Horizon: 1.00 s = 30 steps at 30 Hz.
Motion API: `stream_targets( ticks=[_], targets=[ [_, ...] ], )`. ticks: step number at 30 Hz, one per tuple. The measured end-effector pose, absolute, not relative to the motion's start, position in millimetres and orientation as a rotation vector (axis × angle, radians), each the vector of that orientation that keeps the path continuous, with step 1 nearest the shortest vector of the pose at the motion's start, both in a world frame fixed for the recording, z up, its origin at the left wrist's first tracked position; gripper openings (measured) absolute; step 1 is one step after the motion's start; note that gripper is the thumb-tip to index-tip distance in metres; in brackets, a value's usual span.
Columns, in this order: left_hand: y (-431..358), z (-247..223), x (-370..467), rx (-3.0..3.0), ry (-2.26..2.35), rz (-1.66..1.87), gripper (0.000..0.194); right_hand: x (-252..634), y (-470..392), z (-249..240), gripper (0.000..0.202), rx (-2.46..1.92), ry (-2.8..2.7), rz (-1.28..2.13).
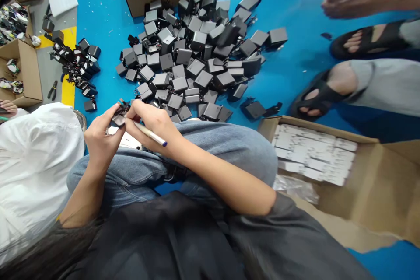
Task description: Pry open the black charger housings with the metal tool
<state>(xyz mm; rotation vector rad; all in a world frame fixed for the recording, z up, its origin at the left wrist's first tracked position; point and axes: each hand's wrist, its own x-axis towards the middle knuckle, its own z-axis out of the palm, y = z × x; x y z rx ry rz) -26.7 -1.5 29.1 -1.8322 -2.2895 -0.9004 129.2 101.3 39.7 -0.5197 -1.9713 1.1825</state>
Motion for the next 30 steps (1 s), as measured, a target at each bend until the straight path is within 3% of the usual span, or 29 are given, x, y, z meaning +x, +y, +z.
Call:
stream_targets(
  ticks=[6, 12, 16, 23, 27, 30],
  targets=[
    [-3.8, 27.6, -38.7, -1.659, -2.594, -1.387, 0.048, 137.9, 119.2, 49.5, 0.013, -0.661, -1.727, 1.339],
    [-4.2, 30.1, -36.6, -1.839, -2.497, -1.681, 0.048, 139.5, 123.2, 49.7, 0.025, -0.709, -1.729, 1.335],
    [-3.4, 31.5, -36.3, -1.934, -2.372, -1.583, 0.05, 140.1, 117.6, 52.6, 0.025, -0.677, -1.749, 1.31],
    [-2.0, 35.6, -38.6, -1.95, -1.682, -1.036, 0.074, 138.1, 109.0, 54.0, 0.015, -0.382, -1.901, 1.201],
    [-2.2, 35.9, -37.1, -1.917, -1.834, -1.03, 0.068, 134.5, 104.2, 49.4, 0.015, -0.115, -2.013, 0.914],
    [-3.1, 37.3, -35.7, -1.93, -1.928, -1.037, 0.056, 133.6, 104.2, 47.6, 0.015, -0.086, -2.013, 0.929]
  ],
)
